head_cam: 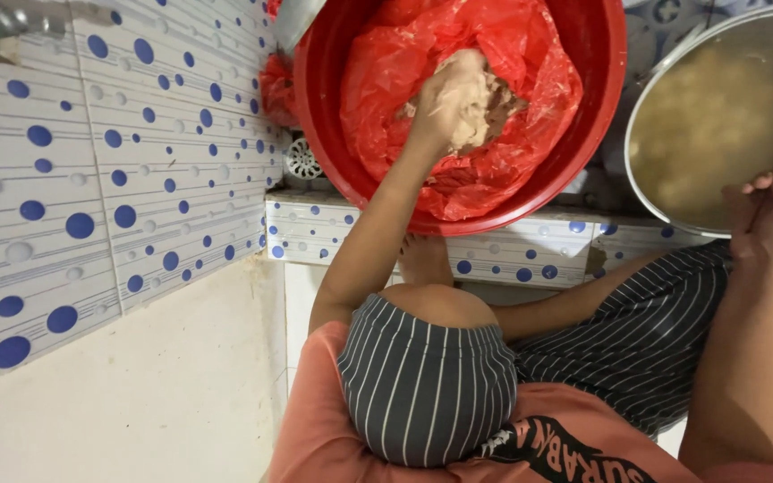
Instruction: Forming dough balls by squeezing them through the hand and scooping them into a pot of water using a spoon.
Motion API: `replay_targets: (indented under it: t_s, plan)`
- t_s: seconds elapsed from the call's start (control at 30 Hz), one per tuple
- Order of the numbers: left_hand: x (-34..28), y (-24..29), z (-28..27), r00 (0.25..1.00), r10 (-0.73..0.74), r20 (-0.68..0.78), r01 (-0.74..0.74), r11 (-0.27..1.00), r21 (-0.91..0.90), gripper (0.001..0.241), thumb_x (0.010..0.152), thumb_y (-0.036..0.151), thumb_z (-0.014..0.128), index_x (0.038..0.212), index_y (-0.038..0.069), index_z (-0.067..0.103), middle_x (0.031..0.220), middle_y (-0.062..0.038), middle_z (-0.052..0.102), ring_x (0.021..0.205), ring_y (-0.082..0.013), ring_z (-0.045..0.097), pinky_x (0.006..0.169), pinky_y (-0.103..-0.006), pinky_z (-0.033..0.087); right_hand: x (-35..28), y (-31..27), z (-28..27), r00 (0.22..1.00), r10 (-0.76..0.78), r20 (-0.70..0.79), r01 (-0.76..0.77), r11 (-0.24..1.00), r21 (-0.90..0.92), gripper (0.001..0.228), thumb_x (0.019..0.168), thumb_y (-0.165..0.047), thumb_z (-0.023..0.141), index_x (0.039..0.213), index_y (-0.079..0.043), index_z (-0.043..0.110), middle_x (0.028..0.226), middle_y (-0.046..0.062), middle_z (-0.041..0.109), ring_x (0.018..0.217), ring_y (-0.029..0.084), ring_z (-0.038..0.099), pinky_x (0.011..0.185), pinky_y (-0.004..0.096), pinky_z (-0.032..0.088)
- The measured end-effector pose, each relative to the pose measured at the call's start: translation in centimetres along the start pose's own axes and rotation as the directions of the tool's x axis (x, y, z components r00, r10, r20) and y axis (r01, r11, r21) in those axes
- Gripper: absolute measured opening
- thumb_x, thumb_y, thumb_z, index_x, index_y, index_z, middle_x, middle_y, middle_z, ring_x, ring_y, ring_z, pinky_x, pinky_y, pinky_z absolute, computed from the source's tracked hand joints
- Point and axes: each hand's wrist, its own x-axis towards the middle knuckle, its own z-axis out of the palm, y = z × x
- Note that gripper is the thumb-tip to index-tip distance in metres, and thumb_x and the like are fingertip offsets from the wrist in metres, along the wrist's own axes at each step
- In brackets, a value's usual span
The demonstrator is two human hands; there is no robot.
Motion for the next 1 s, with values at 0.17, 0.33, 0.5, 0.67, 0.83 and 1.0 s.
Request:
replay_targets:
  t_s: [0.17, 0.33, 0.5, 0.67, 0.83, 1.0]
  plan:
    - [-2.3, 5.1, 3.9, 0.965, 0.224, 0.138, -0.263, 0.801, 0.537, 0.023, 0.080, 0.019, 0.085, 0.098, 0.011, 0.074, 0.096, -0.005, 0.073, 0.088, -0.0184, 0.073, 0.086, -0.0298, 0.063, -1.7, -1.0, 2.6, 0.998, -0.026, 0.062, 0.031, 0.995, -0.093, 0.015, 0.120, -0.020, 0.053, 0.134, -0.021, 0.058, 0.082, -0.010, 0.055, 0.075, -0.002, 0.055, 0.082, 0.019, 0.055]
    - [-1.6, 2.3, 2.8, 0.939, 0.330, 0.094, -0.305, 0.680, 0.666, 0.037, 0.060, 0.010, 0.099, 0.088, 0.019, 0.077, 0.091, 0.000, 0.075, 0.085, -0.0165, 0.070, 0.082, -0.0291, 0.061, -5.3, -2.3, 7.2, 0.978, -0.101, 0.184, 0.130, 0.980, -0.153, 0.015, 0.118, -0.018, 0.060, 0.133, -0.016, 0.058, 0.085, -0.004, 0.059, 0.077, 0.006, 0.059, 0.097, 0.022, 0.055]
    - [-1.8, 1.9, 3.0, 0.993, 0.112, 0.038, -0.118, 0.956, 0.268, 0.029, 0.069, 0.003, 0.092, 0.089, 0.006, 0.071, 0.087, -0.008, 0.077, 0.087, -0.0205, 0.077, 0.083, -0.0337, 0.068, -8.5, -3.7, 11.5, 0.946, -0.172, 0.276, 0.282, 0.857, -0.432, 0.015, 0.125, -0.020, 0.053, 0.133, -0.009, 0.060, 0.083, -0.001, 0.052, 0.067, 0.005, 0.050, 0.100, 0.026, 0.067]
    - [-2.6, 5.0, 4.2, 0.999, -0.017, 0.047, -0.001, 0.933, 0.359, 0.034, 0.083, 0.039, 0.074, 0.100, 0.011, 0.065, 0.087, -0.008, 0.069, 0.078, -0.0179, 0.071, 0.068, -0.0326, 0.061, -10.6, -4.6, 14.4, 0.871, -0.339, 0.355, 0.490, 0.631, -0.601, 0.018, 0.125, -0.003, 0.059, 0.137, 0.005, 0.070, 0.094, 0.013, 0.065, 0.087, 0.018, 0.069, 0.066, 0.027, 0.046]
    - [-3.8, 7.0, 5.4, 0.980, 0.097, 0.174, -0.167, 0.876, 0.453, 0.003, 0.092, 0.006, 0.073, 0.093, 0.006, 0.071, 0.085, -0.009, 0.075, 0.062, -0.0131, 0.070, 0.053, -0.0202, 0.064, -13.5, -6.7, 18.4, 0.664, -0.452, 0.595, 0.745, 0.342, -0.572, 0.021, 0.122, 0.016, 0.064, 0.140, 0.017, 0.074, 0.103, 0.024, 0.070, 0.090, 0.026, 0.068, 0.089, 0.038, 0.055]
    - [-3.6, 6.0, 5.8, 0.971, 0.175, 0.161, -0.232, 0.847, 0.479, 0.039, 0.073, 0.016, 0.094, 0.104, 0.012, 0.071, 0.102, -0.004, 0.077, 0.090, -0.0138, 0.075, 0.085, -0.0258, 0.065, -15.0, -7.4, 22.3, 0.277, -0.519, 0.809, 0.796, -0.348, -0.496, 0.020, 0.113, 0.006, 0.080, 0.131, -0.004, 0.084, 0.087, 0.009, 0.068, 0.075, 0.024, 0.063, 0.085, 0.039, 0.055]
